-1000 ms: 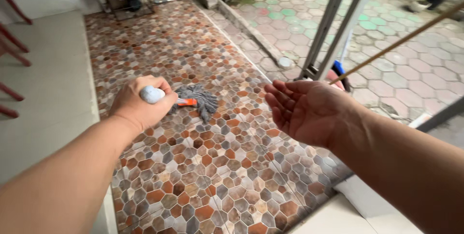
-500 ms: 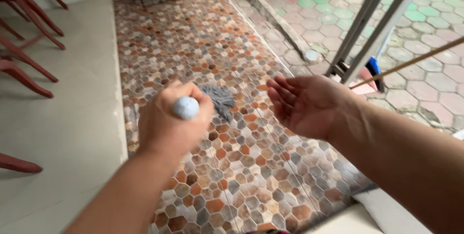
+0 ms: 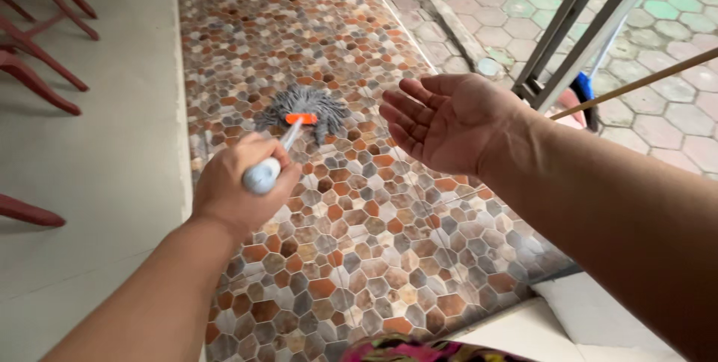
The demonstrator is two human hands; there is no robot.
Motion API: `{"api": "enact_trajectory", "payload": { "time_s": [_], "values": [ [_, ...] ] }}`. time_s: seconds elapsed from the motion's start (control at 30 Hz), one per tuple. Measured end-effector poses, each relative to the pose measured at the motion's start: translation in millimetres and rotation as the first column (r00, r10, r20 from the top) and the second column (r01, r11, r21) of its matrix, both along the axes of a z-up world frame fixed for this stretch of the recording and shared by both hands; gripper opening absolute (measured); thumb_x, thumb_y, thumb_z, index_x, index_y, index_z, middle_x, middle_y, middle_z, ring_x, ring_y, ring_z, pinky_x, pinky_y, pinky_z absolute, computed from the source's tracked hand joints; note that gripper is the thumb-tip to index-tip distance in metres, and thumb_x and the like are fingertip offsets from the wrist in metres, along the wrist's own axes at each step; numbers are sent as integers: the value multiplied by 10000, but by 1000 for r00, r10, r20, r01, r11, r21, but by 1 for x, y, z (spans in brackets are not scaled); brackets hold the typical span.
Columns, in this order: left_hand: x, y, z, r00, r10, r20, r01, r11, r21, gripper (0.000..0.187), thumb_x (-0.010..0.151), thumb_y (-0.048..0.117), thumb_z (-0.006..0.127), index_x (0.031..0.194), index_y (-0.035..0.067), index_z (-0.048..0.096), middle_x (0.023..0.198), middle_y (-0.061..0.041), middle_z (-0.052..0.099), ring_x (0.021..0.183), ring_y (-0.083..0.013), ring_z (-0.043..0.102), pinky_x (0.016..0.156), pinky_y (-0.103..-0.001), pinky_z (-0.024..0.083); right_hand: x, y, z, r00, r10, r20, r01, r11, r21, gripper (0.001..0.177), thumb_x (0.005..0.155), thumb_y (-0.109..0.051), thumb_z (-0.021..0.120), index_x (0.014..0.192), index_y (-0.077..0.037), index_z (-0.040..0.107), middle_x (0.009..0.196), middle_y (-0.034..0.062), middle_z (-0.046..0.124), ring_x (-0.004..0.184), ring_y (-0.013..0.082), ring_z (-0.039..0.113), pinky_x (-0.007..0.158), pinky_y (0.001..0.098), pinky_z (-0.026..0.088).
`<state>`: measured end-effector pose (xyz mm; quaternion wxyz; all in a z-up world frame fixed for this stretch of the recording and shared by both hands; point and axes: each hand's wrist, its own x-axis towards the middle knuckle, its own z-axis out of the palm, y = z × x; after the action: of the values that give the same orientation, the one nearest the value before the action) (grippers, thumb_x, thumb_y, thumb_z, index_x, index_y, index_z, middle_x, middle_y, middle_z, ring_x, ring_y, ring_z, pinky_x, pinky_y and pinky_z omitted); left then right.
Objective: The person assembles a mop by connecting the handle sections together and attaching the mop head to the pole by hand.
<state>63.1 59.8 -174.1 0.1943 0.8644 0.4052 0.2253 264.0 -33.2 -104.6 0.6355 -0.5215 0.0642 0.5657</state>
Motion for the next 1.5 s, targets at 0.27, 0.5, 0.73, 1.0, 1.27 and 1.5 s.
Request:
{"api": "enact_trajectory", "payload": {
  "time_s": [0.27,0.5,0.73,1.0,1.27,1.5],
  "values": [
    [-26,-58,93,991,129,-45,-133,988,-82,217,705,298,680,600,118,617,652,-17,616,605,-186,577,566,-333,457,-13,-16,-9,998,28,-61,-22,995,93,254,924,-230,409,915,-66,603,799,30,663,709,109,615,648,227,478],
    [10,-83,64,988,35,150,-45,997,61,117,673,208,660,596,140,602,679,-20,628,552,-214,631,500,-350,491,-19,-17,-24,998,-1,-55,2,1000,11,222,930,-213,409,875,-86,582,788,12,641,682,97,601,629,237,485],
    [20,26,-6,990,133,44,-134,990,31,133,724,294,679,688,181,617,796,-15,611,703,-223,617,600,-370,477,-3,33,-10,998,57,-22,-57,998,17,279,935,-194,373,920,-28,597,752,74,644,643,124,608,621,241,506],
    [19,63,0,1000,19,21,-21,994,108,230,721,339,698,691,128,611,795,-32,614,672,-207,584,585,-346,460,5,66,-5,984,154,94,-160,985,61,247,922,-177,406,911,-15,592,720,75,648,598,122,605,602,249,522],
    [-3,-62,77,981,96,168,-121,982,146,181,748,221,615,610,105,602,563,-59,598,483,-157,583,872,-278,444,-2,56,-34,963,270,-25,-270,962,-41,215,926,-182,407,856,-73,578,727,18,631,600,83,587,599,230,480],
    [14,-4,36,915,290,281,-317,947,55,146,756,245,619,668,129,632,635,-40,644,579,-162,625,548,-304,468,-4,61,-38,974,222,-51,-224,974,-43,233,931,-188,404,867,-61,589,709,20,641,605,88,596,602,226,494]
  ]
}}
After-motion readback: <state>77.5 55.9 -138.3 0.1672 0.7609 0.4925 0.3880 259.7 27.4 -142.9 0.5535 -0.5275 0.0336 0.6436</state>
